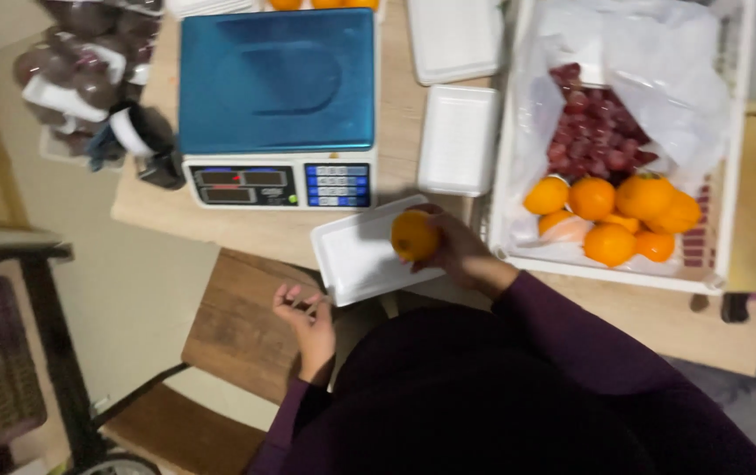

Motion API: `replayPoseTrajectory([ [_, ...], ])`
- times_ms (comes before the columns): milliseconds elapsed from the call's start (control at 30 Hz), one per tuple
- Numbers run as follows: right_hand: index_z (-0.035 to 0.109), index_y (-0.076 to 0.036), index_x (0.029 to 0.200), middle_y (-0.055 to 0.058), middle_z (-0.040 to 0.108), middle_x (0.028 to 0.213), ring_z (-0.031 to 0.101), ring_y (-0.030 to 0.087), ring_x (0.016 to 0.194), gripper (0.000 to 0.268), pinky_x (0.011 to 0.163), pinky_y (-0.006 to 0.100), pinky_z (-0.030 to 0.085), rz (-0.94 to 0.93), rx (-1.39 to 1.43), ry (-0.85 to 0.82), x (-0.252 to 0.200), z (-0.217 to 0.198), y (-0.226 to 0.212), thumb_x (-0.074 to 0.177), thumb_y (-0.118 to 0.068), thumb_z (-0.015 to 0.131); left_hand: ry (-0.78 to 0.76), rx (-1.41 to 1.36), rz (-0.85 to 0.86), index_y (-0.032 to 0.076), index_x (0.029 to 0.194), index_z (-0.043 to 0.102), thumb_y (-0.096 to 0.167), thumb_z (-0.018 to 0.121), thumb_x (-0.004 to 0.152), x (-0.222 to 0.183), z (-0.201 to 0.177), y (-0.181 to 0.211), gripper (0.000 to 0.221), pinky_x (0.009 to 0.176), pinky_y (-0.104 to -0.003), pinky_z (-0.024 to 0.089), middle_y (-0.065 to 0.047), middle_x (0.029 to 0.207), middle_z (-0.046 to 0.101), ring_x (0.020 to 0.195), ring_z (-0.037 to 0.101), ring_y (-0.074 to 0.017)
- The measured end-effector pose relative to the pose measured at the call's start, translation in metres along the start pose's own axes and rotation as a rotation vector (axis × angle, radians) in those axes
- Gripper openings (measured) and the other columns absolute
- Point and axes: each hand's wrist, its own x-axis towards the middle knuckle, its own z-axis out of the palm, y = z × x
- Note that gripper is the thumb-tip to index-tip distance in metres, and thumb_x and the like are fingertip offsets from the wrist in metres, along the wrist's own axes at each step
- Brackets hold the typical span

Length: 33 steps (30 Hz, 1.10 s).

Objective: The person organizes and packs oranges into plastic trays by hand, using a digital scale to weigh the fruit.

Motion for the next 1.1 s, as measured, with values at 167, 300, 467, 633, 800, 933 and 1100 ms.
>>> replayPoseTrajectory([
  [167, 0.046, 0.000, 0.140, 0.024, 0.061, 0.111, 0.074, 0.041, 0.077, 0.060, 0.051, 0.047, 0.068, -0.215, 0.574, -0.229, -0.094, -0.035, -0.068, 0.085, 0.001, 0.068, -0.138, 0.006, 0.084, 0.008, 0.142, 0.021, -0.008, 0.066, 0.087, -0.005, 0.040, 0.082, 0.073, 0.090, -0.041, 0.050, -0.014, 0.128, 0.032, 0.104, 0.053, -0.0260],
  [300, 0.042, -0.006, 0.144, 0.031, 0.062, 0.110, 0.074, 0.047, 0.073, 0.063, 0.047, 0.046, 0.067, -0.363, 0.593, -0.209, -0.111, -0.075, -0.082, 0.085, -0.001, 0.067, -0.238, 0.018, 0.157, 0.010, 0.140, 0.022, -0.010, 0.062, 0.086, 0.007, 0.073, 0.116, 0.071, 0.089, -0.038, 0.050, -0.012, 0.127, 0.033, 0.103, 0.054, -0.0229],
  [467, 0.044, -0.007, 0.143, 0.030, 0.067, 0.107, 0.075, 0.039, 0.064, 0.056, 0.047, 0.042, 0.068, -0.475, 0.556, 0.015, -0.116, -0.109, -0.068, 0.091, -0.012, 0.065, -0.315, 0.015, 0.248, 0.012, 0.140, 0.024, -0.009, 0.064, 0.085, 0.010, 0.098, 0.124, 0.072, 0.085, -0.033, 0.048, -0.010, 0.125, 0.038, 0.099, 0.056, -0.0195],
  [633, 0.041, -0.008, 0.144, 0.029, 0.065, 0.112, 0.075, 0.043, 0.071, 0.054, 0.053, 0.046, 0.069, -0.495, 0.584, 0.047, -0.132, -0.121, -0.074, 0.094, -0.010, 0.060, -0.354, 0.034, 0.216, 0.011, 0.139, 0.025, -0.007, 0.065, 0.085, 0.001, 0.104, 0.123, 0.070, 0.084, -0.032, 0.050, -0.010, 0.123, 0.037, 0.100, 0.057, -0.0205],
  [800, 0.039, -0.011, 0.149, 0.024, 0.062, 0.121, 0.076, 0.041, 0.086, 0.064, 0.064, 0.049, 0.070, -0.520, 0.660, -0.019, -0.130, -0.135, -0.078, 0.095, -0.036, 0.063, -0.371, 0.045, 0.179, 0.009, 0.139, 0.024, -0.008, 0.064, 0.085, -0.003, 0.105, 0.127, 0.069, 0.082, -0.033, 0.051, -0.010, 0.123, 0.038, 0.098, 0.057, -0.0203],
  [933, 0.043, -0.010, 0.145, 0.019, 0.054, 0.129, 0.070, 0.034, 0.095, 0.055, 0.072, 0.041, 0.066, -0.421, 0.304, 0.268, -0.109, -0.168, -0.049, 0.096, -0.023, 0.062, -0.359, 0.052, 0.180, 0.010, 0.139, 0.025, -0.008, 0.064, 0.086, 0.001, 0.102, 0.120, 0.068, 0.083, -0.034, 0.052, -0.011, 0.122, 0.039, 0.099, 0.057, -0.0212],
  [1100, 0.063, -0.002, 0.130, 0.029, 0.062, 0.119, 0.056, 0.054, 0.122, 0.058, 0.105, 0.058, 0.044, -0.518, -0.540, 0.365, -0.094, -0.141, -0.047, 0.076, -0.011, 0.084, -0.360, 0.050, 0.185, 0.011, 0.140, 0.025, -0.009, 0.064, 0.086, 0.003, 0.102, 0.111, 0.070, 0.084, -0.035, 0.054, -0.011, 0.124, 0.039, 0.100, 0.057, -0.0219],
])
